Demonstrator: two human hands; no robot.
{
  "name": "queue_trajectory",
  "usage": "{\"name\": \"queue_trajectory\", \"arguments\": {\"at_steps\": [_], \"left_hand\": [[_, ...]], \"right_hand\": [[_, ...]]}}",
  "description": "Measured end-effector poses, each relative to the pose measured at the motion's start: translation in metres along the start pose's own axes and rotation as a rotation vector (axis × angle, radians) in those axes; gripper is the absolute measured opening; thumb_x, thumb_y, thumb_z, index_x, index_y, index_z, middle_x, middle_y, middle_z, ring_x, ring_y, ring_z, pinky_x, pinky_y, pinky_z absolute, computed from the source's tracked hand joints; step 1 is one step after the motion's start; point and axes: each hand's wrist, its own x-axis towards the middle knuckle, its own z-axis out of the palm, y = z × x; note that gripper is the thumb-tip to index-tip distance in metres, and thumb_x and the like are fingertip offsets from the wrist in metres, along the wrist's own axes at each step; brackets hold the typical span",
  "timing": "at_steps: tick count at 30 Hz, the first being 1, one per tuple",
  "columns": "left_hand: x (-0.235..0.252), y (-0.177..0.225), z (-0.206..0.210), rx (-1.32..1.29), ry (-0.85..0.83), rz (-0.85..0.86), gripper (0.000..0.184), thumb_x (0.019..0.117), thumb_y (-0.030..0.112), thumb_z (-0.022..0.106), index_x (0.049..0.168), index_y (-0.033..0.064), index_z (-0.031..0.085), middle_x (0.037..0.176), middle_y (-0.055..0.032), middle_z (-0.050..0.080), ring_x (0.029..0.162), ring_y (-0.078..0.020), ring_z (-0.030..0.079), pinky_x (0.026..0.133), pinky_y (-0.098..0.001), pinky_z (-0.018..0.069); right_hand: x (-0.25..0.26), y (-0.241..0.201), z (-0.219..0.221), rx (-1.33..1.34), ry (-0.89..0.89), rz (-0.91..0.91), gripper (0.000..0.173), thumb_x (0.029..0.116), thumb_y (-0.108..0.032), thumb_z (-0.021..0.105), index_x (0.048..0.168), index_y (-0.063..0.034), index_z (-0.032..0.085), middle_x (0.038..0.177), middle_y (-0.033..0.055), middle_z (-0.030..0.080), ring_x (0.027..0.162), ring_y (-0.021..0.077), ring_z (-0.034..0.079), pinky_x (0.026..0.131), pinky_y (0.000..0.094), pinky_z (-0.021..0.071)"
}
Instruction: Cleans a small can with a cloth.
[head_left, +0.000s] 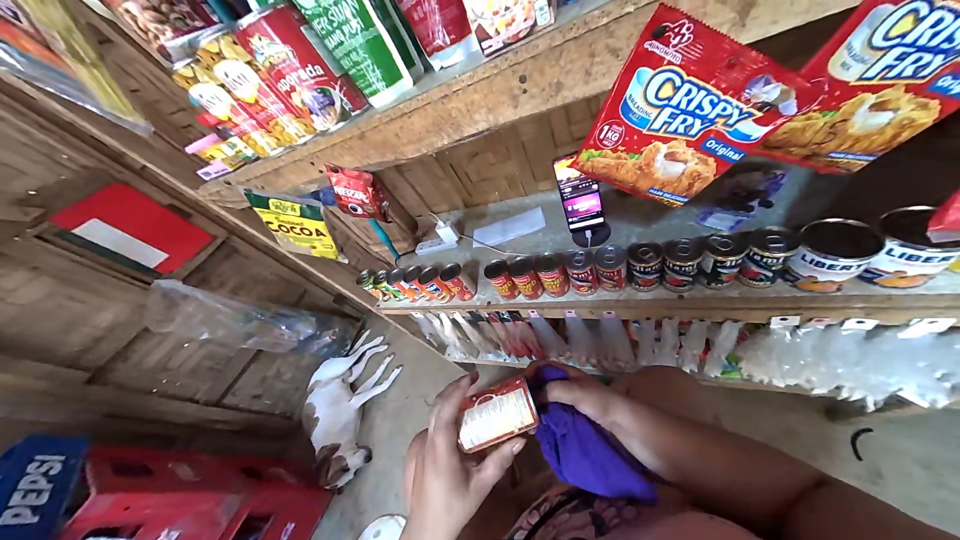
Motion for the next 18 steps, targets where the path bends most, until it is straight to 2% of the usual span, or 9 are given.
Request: {"name": "queue_trajectory", "arguments": {"at_steps": [2, 4, 6, 8, 9, 11, 14, 16, 18], "left_hand": [[0.000, -0.004, 0.002, -0.161, -0.045, -0.045, 0.089, 0.0890, 0.067, 0.063, 0.157, 0.0192, 0.030, 0.137, -0.0085, 0.061, 0.120, -0.0123, 0.063, 0.101, -0.0311, 0.0552], [-0.003, -0.006, 0.005, -0.231, -0.058, -0.121, 0.085, 0.0977, 0.066, 0.049, 0.157, 0.0081, 0.028, 0.134, -0.0106, 0.061, 0.117, -0.0092, 0.063, 0.098, -0.0288, 0.0556], [-0.006, -0.002, 0.007, -0.264, -0.045, -0.266, 0.080, 0.1028, 0.059, 0.043, 0.153, -0.0022, 0.031, 0.129, -0.0076, 0.065, 0.099, 0.0008, 0.066, 0.081, -0.0200, 0.0580], [-0.005, 0.000, 0.009, -0.386, -0.053, -0.338, 0.073, 0.1047, 0.052, 0.044, 0.149, -0.0055, 0.033, 0.119, -0.0029, 0.067, 0.079, 0.0033, 0.065, 0.063, -0.0165, 0.0565], [-0.005, 0.000, 0.010, -0.446, -0.056, -0.346, 0.072, 0.1042, 0.051, 0.046, 0.148, -0.0044, 0.033, 0.116, -0.0010, 0.067, 0.076, 0.0028, 0.064, 0.060, -0.0165, 0.0561], [-0.005, 0.000, 0.011, -0.543, -0.057, -0.306, 0.066, 0.1013, 0.049, 0.055, 0.148, 0.0068, 0.036, 0.122, 0.0049, 0.065, 0.086, 0.0021, 0.066, 0.066, -0.0161, 0.0575], [-0.002, -0.003, 0.010, -0.600, -0.037, -0.159, 0.059, 0.0968, 0.046, 0.065, 0.148, 0.0273, 0.042, 0.133, 0.0107, 0.060, 0.108, -0.0010, 0.065, 0.087, -0.0186, 0.0577], [-0.004, -0.006, 0.011, -0.599, -0.013, -0.056, 0.060, 0.0953, 0.043, 0.069, 0.148, 0.0332, 0.043, 0.139, 0.0099, 0.057, 0.121, -0.0053, 0.060, 0.100, -0.0231, 0.0538], [-0.006, -0.009, 0.013, -0.564, 0.013, 0.024, 0.059, 0.0943, 0.042, 0.070, 0.147, 0.0372, 0.043, 0.142, 0.0098, 0.053, 0.128, -0.0089, 0.055, 0.106, -0.0262, 0.0494]], "right_hand": [[0.001, 0.002, 0.000, 0.011, 0.036, -0.008, 0.021, 0.0917, -0.008, 0.057, 0.112, -0.0097, 0.063, 0.094, 0.0000, 0.069, 0.084, 0.0091, 0.067, 0.077, 0.0286, 0.0584], [0.003, 0.007, 0.001, 0.010, 0.078, -0.055, 0.022, 0.0907, -0.006, 0.058, 0.112, -0.0084, 0.064, 0.095, 0.0006, 0.070, 0.085, 0.0096, 0.068, 0.078, 0.0296, 0.0595], [0.001, 0.008, 0.004, -0.026, 0.104, -0.113, 0.025, 0.0890, -0.004, 0.061, 0.113, -0.0080, 0.064, 0.097, -0.0013, 0.069, 0.088, 0.0061, 0.066, 0.080, 0.0262, 0.0573], [0.001, 0.008, 0.003, -0.060, 0.107, -0.158, 0.026, 0.0882, -0.005, 0.062, 0.114, -0.0076, 0.063, 0.100, -0.0019, 0.068, 0.091, 0.0045, 0.065, 0.082, 0.0247, 0.0560], [0.001, 0.009, 0.002, -0.069, 0.105, -0.176, 0.026, 0.0879, -0.005, 0.061, 0.113, -0.0073, 0.063, 0.100, -0.0019, 0.068, 0.091, 0.0043, 0.065, 0.082, 0.0245, 0.0558], [0.003, 0.010, -0.001, -0.077, 0.101, -0.208, 0.024, 0.0883, -0.003, 0.060, 0.112, -0.0064, 0.064, 0.099, -0.0018, 0.068, 0.091, 0.0041, 0.065, 0.082, 0.0246, 0.0560], [0.004, 0.013, -0.003, -0.107, 0.065, -0.218, 0.021, 0.0908, -0.004, 0.057, 0.109, -0.0075, 0.065, 0.097, -0.0040, 0.069, 0.090, 0.0023, 0.065, 0.082, 0.0238, 0.0558], [0.002, 0.010, -0.004, -0.112, 0.010, -0.147, 0.019, 0.0950, -0.007, 0.053, 0.110, -0.0084, 0.064, 0.094, -0.0052, 0.069, 0.086, 0.0020, 0.066, 0.080, 0.0238, 0.0568], [-0.001, 0.004, -0.003, -0.080, -0.044, -0.028, 0.019, 0.0989, -0.012, 0.048, 0.112, -0.0097, 0.062, 0.089, -0.0049, 0.070, 0.079, 0.0041, 0.068, 0.075, 0.0254, 0.0591]]}}
